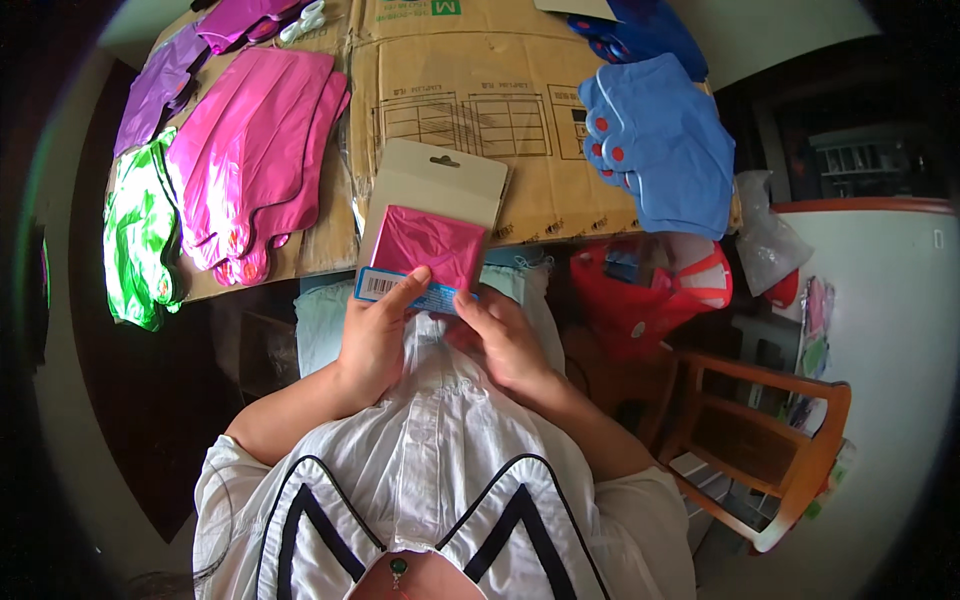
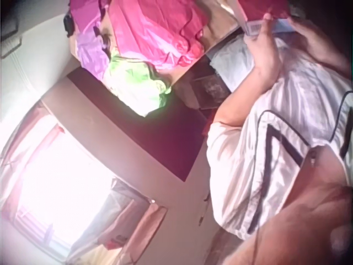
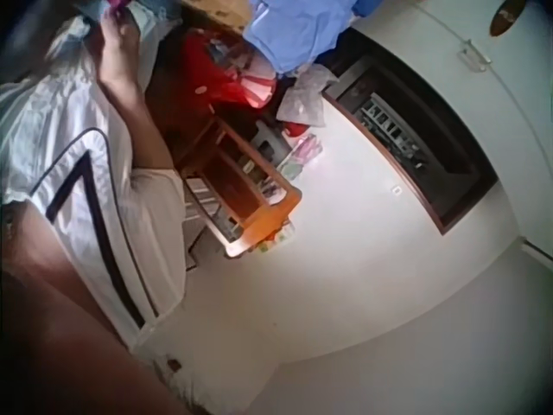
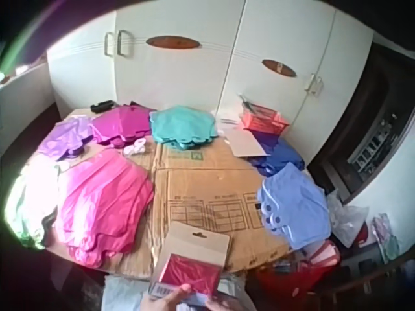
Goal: Folding plastic sheets and inserting them into retail packaging.
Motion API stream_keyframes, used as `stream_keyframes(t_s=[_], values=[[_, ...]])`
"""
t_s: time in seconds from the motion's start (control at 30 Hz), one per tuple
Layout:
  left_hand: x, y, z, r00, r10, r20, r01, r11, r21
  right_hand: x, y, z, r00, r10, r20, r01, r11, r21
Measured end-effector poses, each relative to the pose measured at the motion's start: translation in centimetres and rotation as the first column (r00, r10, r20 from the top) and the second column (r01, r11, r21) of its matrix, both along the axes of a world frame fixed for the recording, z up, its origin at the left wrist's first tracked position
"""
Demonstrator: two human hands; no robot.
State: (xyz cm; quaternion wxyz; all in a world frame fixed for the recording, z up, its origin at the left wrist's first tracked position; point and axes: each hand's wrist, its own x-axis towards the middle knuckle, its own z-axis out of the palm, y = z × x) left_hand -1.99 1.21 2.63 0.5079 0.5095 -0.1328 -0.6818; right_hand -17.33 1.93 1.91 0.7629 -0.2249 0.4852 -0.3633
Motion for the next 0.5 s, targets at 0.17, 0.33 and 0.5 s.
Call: stream_keyframes(t_s=[0.17,0.33,0.5], values=[[0.1,0.0,1.6,0.999,-0.034,0.001,0.034,0.999,0.006,2.7,-0.6,0.3,0.988,-0.155,0.022,0.156,0.986,-0.054],[0.5,0.2,2.6,0.991,-0.13,0.017,0.13,0.991,0.023,2.5,-0.8,0.9,0.978,-0.205,0.032,0.205,0.979,-0.006],[6.3,-1.3,5.6,0.583,-0.716,0.384,0.749,0.657,0.088,0.4,-1.7,1.9,0.988,-0.151,-0.045,0.154,0.985,0.08]])
